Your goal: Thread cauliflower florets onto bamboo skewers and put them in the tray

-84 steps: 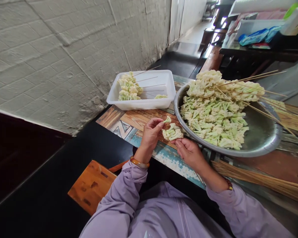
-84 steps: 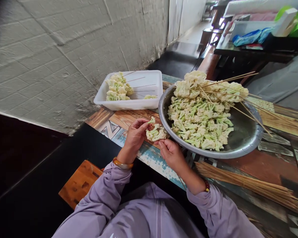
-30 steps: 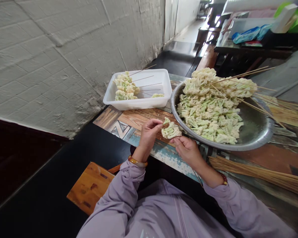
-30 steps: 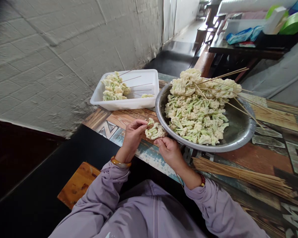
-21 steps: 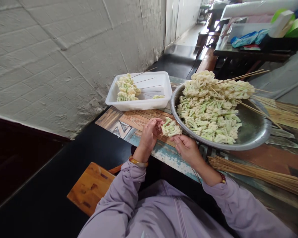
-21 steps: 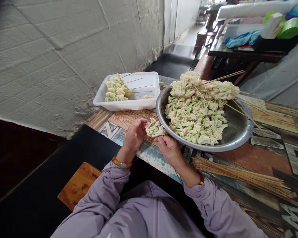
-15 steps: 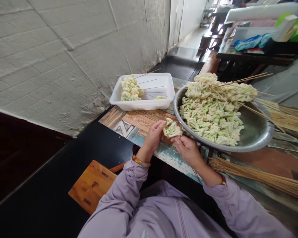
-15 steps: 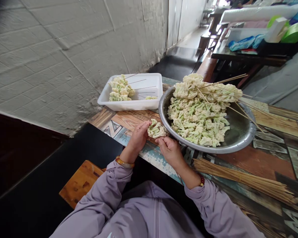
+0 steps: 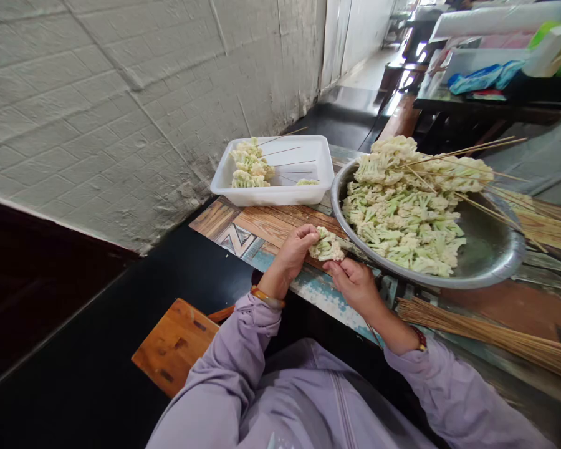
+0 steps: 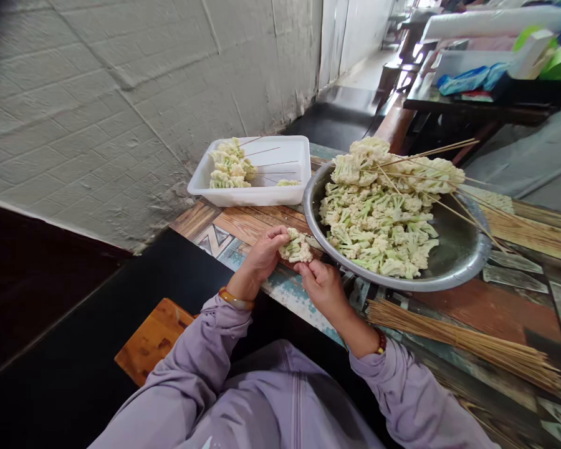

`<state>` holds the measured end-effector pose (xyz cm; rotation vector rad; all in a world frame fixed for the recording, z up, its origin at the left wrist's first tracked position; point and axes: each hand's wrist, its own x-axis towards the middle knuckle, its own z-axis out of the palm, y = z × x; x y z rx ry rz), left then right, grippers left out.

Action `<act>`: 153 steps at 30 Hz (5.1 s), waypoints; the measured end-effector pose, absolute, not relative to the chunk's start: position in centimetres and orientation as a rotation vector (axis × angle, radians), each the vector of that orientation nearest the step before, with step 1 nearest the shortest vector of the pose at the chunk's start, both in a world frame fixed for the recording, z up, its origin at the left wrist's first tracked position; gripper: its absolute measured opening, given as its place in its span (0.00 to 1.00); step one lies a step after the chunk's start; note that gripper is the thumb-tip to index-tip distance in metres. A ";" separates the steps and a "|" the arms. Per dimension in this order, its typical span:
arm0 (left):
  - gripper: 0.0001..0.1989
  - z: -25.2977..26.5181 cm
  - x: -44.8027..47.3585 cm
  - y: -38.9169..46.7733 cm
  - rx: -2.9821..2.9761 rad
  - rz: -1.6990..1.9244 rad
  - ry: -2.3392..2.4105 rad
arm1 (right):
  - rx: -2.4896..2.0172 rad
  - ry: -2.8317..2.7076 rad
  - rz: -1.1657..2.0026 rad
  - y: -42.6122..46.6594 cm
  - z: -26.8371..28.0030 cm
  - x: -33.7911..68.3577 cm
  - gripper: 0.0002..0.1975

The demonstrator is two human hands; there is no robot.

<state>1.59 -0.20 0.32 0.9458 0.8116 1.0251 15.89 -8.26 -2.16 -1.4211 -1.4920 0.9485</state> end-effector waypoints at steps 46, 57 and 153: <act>0.11 8.3 10.3 4.8 2.860 0.407 0.733 | -1.187 -1.361 0.992 -6.5 -1.6 16.1 0.12; 0.07 8.1 10.4 5.8 2.647 0.424 0.688 | -1.213 -1.364 1.064 -6.6 -0.6 16.3 0.11; 0.17 -0.5 0.2 0.3 0.774 1.258 0.859 | -1.383 -1.557 0.920 -8.0 -1.7 16.3 0.18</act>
